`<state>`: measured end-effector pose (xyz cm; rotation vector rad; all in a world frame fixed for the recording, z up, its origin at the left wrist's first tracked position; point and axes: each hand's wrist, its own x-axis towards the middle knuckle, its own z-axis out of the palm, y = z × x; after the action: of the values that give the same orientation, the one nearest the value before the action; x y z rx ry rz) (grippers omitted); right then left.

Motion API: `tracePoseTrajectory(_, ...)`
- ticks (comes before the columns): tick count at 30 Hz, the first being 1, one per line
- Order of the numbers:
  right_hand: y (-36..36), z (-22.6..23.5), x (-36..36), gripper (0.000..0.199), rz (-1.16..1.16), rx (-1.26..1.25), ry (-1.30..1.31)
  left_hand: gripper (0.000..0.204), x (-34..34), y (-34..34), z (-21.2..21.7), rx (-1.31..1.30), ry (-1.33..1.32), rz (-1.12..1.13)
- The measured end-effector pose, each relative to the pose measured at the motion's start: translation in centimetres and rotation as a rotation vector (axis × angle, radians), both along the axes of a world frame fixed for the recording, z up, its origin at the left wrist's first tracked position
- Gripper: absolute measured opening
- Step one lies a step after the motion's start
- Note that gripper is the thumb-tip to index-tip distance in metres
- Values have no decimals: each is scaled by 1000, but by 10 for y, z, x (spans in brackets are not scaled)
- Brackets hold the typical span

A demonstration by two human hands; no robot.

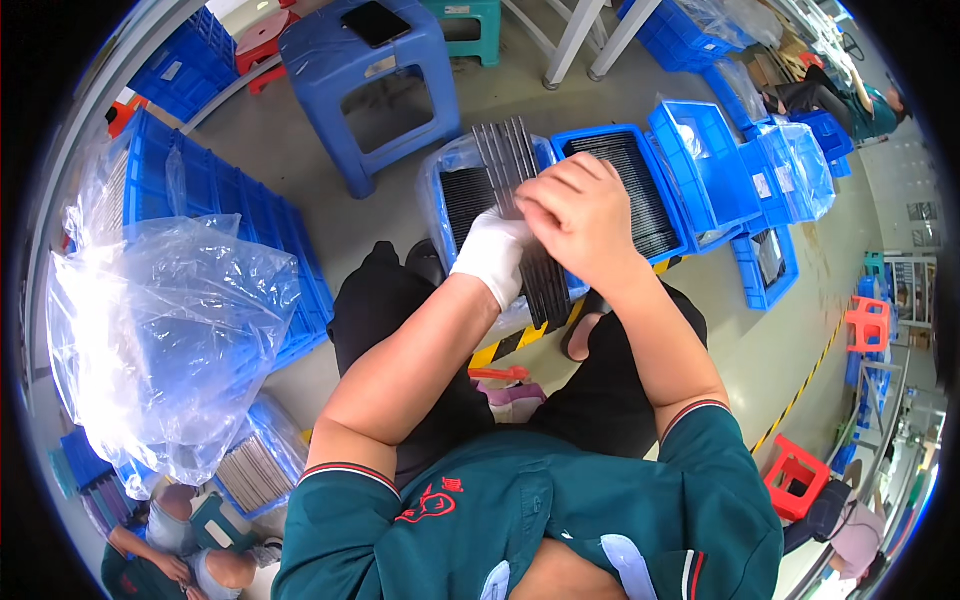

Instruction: Sorting thin metal rods and arranging them into partitioned trays on a factory floor.

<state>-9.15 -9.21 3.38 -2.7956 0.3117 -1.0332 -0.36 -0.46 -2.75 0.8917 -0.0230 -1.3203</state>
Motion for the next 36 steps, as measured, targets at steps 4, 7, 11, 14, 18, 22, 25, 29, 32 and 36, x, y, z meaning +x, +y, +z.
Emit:
tracePoseTrajectory(4, -6, -3, -3, 9, 16, 57, -48, 22, 2, 3, 10, -75, 83, -7)
tracePoseTrajectory(7, -9, -7, 0, 9, 17, 133, -21, 23, 3, 3, 8, -48, 91, -55)
tracePoseTrajectory(11, -10, -1, -2, 9, 38, 131, -15, 23, 3, 4, 15, -35, 166, -84)
tracePoseTrajectory(14, -3, 11, -6, 12, 20, 291, -69, 24, 3, 4, 17, -21, 171, -79)
tracePoseTrajectory(18, -5, 6, -7, 12, 8, 434, -78, 25, 2, 2, 15, 13, 129, -91)
tracePoseTrajectory(22, -5, 3, -6, 12, 10, 458, -34, 26, 3, 3, 15, -1, 138, -86)
tracePoseTrajectory(25, -5, 1, -4, 11, 17, 386, -57, 25, 2, 3, 9, -27, 116, -74)
tracePoseTrajectory(29, 1, 6, -3, 9, 34, 42, -29, 16, 0, 2, 8, 15, 32, -30)
tracePoseTrajectory(32, 6, 5, -1, 9, 34, -37, -37, 10, -1, 0, 9, 103, -62, -29)
tracePoseTrajectory(36, 2, 1, -3, 8, 7, -11, 16, 12, -4, 2, 13, 68, -81, -51)
